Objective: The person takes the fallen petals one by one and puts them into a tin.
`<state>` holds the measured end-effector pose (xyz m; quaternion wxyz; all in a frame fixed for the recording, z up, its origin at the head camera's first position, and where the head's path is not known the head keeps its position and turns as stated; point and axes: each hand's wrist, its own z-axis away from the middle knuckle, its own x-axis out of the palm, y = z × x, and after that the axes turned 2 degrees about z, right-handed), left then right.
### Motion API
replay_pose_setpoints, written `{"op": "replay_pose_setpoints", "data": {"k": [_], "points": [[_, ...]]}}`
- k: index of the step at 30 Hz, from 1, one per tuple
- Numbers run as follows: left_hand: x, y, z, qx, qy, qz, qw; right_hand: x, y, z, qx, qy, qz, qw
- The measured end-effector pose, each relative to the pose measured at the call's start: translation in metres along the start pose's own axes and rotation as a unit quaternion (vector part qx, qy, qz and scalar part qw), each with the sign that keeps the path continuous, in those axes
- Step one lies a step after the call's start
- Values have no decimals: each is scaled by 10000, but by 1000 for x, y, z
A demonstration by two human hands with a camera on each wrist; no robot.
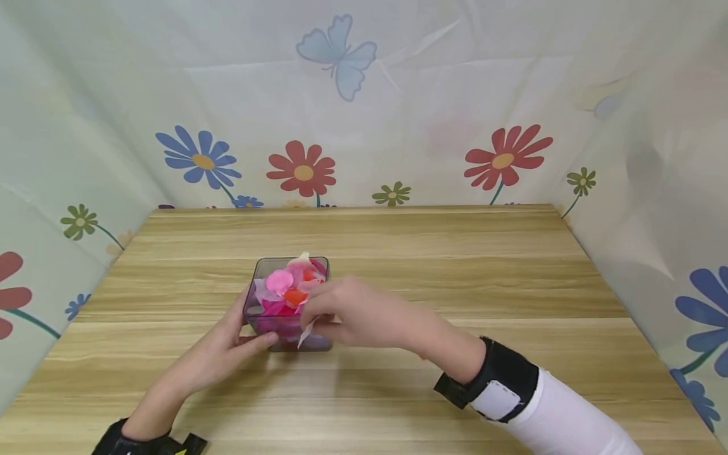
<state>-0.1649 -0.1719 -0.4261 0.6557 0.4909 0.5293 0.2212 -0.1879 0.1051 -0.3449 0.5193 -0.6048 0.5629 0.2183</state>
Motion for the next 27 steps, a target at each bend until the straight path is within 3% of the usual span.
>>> {"op": "replay_pose_setpoints", "data": {"k": [8,15,20,27], "points": [[0,1,0,43,-39,53,10000,-9,1,-9,5,323,180,9993],[0,2,-1,94,-34,78,9999,-14,5,-24,441,571,490,9962],[0,3,-1,129,-34,124,9998,-14,11,-36,624,466,653,9948],[0,3,0,91,-69,107,9999,-9,19,-49,1220,416,829,9882]]}}
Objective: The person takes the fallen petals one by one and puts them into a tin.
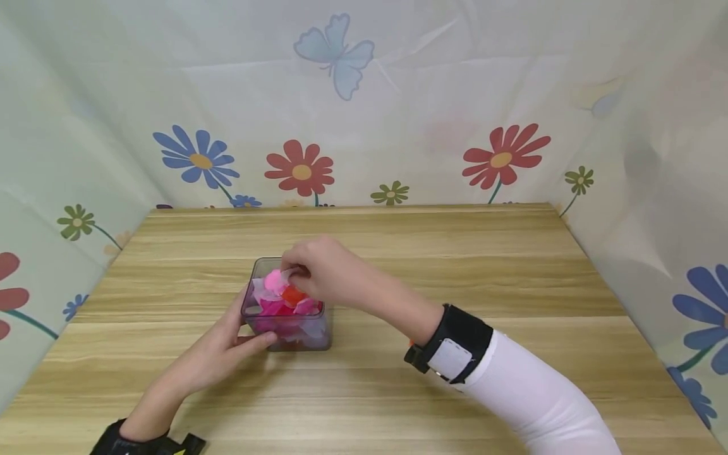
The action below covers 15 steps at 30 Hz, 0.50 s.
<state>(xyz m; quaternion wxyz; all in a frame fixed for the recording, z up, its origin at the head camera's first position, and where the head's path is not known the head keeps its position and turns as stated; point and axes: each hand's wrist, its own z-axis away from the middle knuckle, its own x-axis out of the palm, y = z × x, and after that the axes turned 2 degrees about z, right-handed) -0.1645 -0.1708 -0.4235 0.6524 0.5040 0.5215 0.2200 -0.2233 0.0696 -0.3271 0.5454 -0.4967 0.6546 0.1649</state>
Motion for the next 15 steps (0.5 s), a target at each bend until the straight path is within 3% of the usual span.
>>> {"op": "replay_pose_setpoints", "data": {"k": [15], "points": [[-1,2,0,-112,-31,-59,9999,5,5,-6,-66,-170,70,9998]]}}
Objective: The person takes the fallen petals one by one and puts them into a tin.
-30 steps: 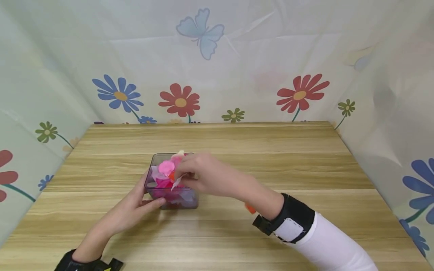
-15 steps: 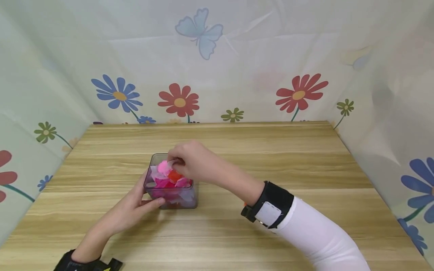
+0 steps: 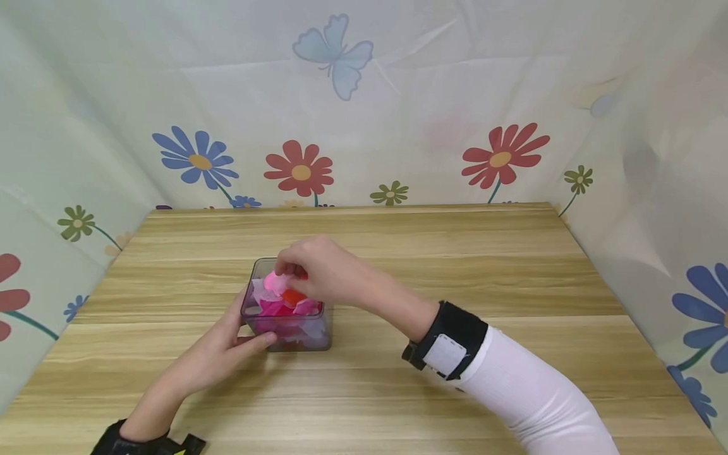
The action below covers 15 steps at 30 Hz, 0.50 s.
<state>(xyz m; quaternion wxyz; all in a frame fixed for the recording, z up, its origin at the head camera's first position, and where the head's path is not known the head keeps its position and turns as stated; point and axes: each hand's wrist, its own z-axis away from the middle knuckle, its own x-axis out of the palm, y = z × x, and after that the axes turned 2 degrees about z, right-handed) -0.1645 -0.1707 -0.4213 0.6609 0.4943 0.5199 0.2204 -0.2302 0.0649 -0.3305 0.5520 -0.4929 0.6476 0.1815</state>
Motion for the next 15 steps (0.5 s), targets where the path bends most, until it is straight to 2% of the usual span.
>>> {"op": "replay_pose_setpoints", "data": {"k": [9,15], "points": [[0,-3,0,55,5,5,10000,-3,3,5,-16,-109,-85,9999],[1,-5,-1,101,48,69,9999,-7,13,16,-207,330,-380,9985]]}}
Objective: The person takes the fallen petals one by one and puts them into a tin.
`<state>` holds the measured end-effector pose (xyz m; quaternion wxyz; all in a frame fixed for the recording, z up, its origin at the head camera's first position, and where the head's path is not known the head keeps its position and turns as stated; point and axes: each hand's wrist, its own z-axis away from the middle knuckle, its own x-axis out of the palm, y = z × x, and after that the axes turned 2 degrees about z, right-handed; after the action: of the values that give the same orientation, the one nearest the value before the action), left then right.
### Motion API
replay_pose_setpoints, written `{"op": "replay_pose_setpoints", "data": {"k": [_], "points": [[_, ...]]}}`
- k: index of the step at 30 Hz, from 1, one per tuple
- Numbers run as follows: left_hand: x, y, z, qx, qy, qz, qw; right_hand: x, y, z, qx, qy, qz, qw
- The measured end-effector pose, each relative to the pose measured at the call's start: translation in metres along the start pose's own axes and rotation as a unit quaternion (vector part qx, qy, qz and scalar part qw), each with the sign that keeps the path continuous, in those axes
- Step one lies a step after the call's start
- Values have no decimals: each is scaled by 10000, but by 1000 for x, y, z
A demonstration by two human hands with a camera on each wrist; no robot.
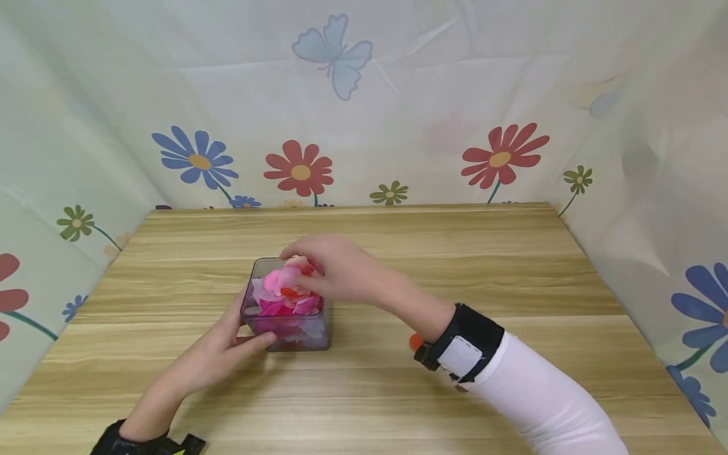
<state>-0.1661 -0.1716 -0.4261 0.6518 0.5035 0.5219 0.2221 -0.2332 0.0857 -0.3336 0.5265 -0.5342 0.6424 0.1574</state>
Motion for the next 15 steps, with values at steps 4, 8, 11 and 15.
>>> {"op": "replay_pose_setpoints", "data": {"k": [4,8,11,15], "points": [[0,0,0,-67,11,-43,10000,-4,8,8,-205,323,-136,9992],[0,-1,1,-91,1,-101,9999,-9,12,18,-224,465,-95,9986],[0,0,1,-68,5,-119,9999,-13,15,26,-108,442,-36,9990],[0,0,1,-55,23,-171,9998,-16,19,37,105,283,55,9995]]}}
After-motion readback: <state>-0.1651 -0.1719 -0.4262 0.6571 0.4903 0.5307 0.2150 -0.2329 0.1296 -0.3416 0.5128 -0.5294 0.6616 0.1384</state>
